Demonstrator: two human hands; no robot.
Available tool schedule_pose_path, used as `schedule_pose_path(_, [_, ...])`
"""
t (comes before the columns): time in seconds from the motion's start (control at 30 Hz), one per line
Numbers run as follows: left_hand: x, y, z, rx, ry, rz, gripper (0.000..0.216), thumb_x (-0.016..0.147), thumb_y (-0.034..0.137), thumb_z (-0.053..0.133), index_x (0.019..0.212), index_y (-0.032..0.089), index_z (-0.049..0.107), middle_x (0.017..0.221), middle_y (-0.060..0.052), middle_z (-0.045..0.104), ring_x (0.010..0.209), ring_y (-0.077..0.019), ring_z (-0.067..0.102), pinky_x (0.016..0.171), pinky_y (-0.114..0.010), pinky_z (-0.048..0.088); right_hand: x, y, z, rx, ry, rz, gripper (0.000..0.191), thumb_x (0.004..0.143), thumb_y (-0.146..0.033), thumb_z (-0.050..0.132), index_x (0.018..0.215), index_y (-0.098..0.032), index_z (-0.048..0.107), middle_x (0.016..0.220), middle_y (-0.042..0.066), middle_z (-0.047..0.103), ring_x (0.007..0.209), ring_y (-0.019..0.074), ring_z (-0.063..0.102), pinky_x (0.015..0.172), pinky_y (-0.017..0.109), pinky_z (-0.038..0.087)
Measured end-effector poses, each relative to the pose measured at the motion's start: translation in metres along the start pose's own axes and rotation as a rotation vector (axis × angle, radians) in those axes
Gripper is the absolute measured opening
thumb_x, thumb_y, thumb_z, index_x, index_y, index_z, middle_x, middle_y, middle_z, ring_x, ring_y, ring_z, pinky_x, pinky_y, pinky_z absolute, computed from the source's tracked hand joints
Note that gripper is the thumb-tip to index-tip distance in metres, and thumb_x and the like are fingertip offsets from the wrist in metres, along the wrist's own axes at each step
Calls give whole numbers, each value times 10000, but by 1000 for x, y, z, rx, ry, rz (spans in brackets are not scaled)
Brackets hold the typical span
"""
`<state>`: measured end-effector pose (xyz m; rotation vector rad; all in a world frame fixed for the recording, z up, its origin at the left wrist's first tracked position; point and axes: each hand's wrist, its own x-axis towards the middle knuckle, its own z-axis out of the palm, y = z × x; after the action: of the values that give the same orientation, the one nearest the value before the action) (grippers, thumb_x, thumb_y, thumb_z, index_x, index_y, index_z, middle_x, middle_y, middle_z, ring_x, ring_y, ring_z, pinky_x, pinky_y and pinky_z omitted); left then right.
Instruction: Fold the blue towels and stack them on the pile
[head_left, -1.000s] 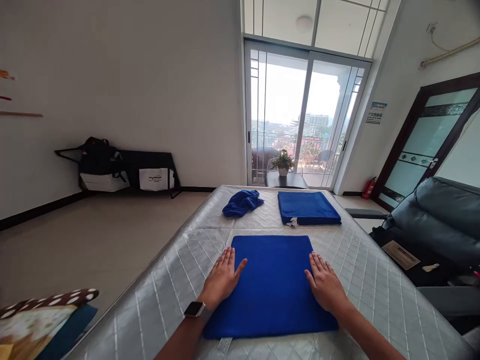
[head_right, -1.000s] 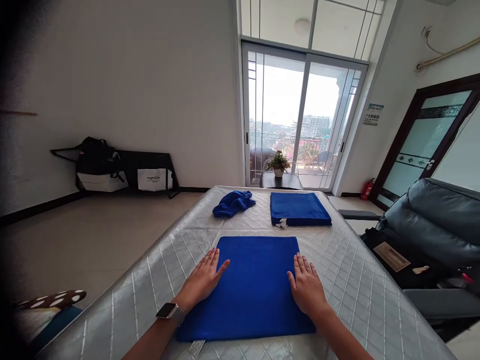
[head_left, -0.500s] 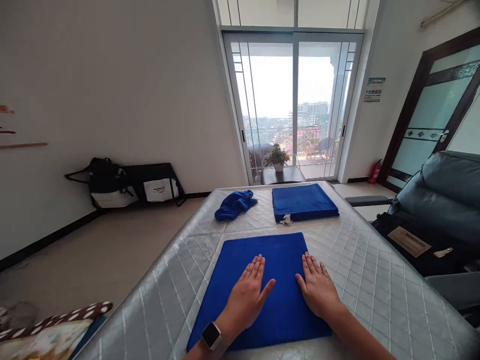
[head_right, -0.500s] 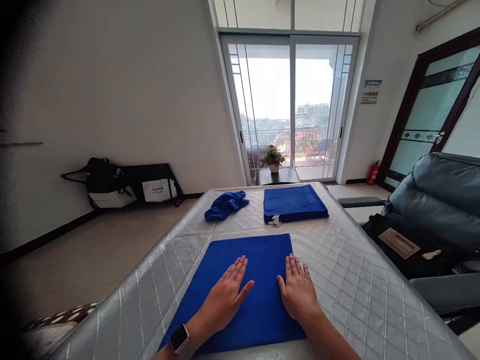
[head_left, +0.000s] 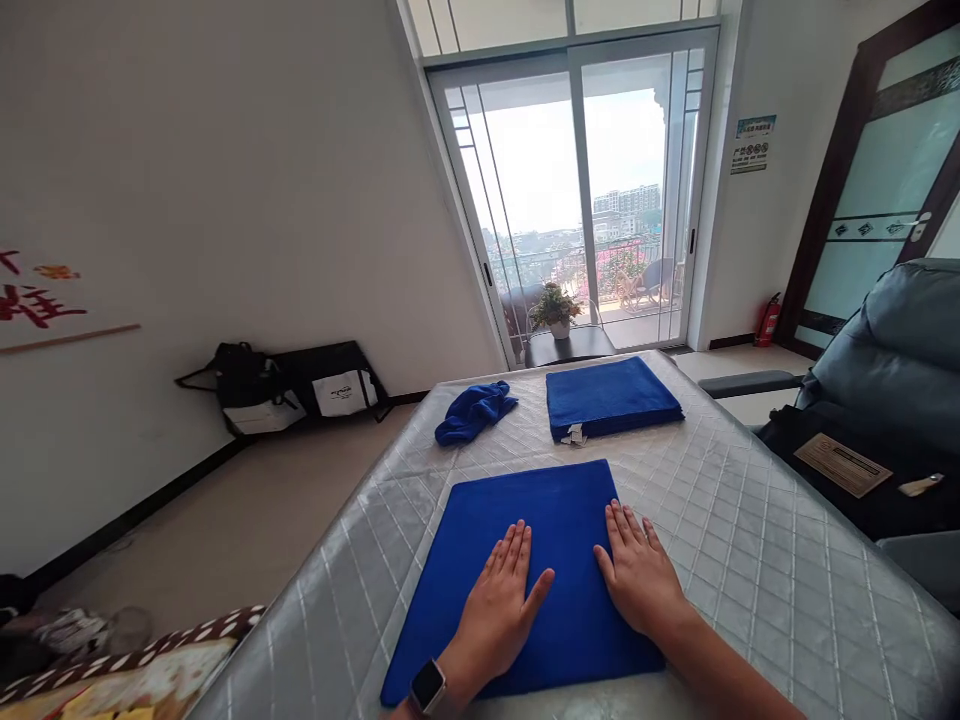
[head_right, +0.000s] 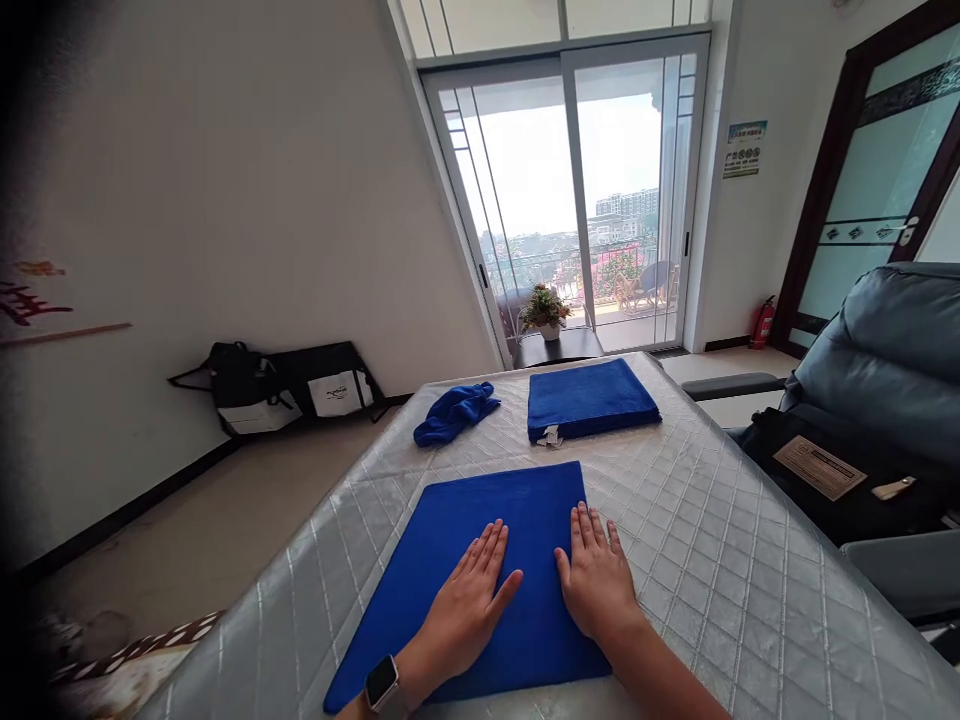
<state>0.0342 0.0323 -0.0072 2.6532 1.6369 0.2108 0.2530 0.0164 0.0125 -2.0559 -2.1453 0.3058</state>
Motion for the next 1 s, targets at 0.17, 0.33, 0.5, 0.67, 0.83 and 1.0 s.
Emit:
schedule_pose_path(0.17, [-53,-81,4,41,40,-145,733,997,587,250,1565,134,156,1626,-134,212,1498,-284,215,1206,-519,281,1,0,2,-2,7,-7,666,1008,-463,194,1564,-98,158,1638,70,101,1520,218,82,1235,454,74])
schedule_pose_path(0.33, [-90,-112,2,30,75,-237,742,995,588,258,1570,143,112,1635,-119,188,1500,-268,208,1204,-496,296,4,3,9,-14,47,-16,669,1001,-458,196,1566,-100,192,1643,72,124,1520,222,89,1235,455,80])
schedule_pose_path(0.5, [-90,-100,-11,-24,52,-270,784,984,622,254,1562,107,129,1635,-133,167,1506,-269,192,1209,-486,290,4,5,13,-68,53,-21,682,1001,-492,174,1565,-111,205,1643,65,150,1517,214,117,1234,448,103])
schedule_pose_path(0.67, [-91,-101,-9,-42,124,-245,754,994,596,266,1562,116,142,1628,-146,195,1498,-278,219,1200,-487,311,3,2,8,-158,127,-32,653,999,-445,202,1548,-99,274,1631,80,204,1511,229,155,1231,471,112])
schedule_pose_path(0.83, [-92,-107,8,-24,213,-215,744,989,590,299,1567,149,142,1627,-137,225,1494,-275,240,1187,-498,336,-27,-1,0,-166,213,-60,637,993,-475,210,1513,-154,392,1597,58,299,1493,246,224,1224,491,178])
schedule_pose_path(1.0, [-92,-110,16,-13,216,-235,778,977,618,283,1561,113,190,1611,-156,283,1488,-280,267,1191,-490,328,-74,-2,13,-182,150,-43,654,979,-558,238,1524,-218,365,1601,5,243,1491,259,217,1216,488,229])
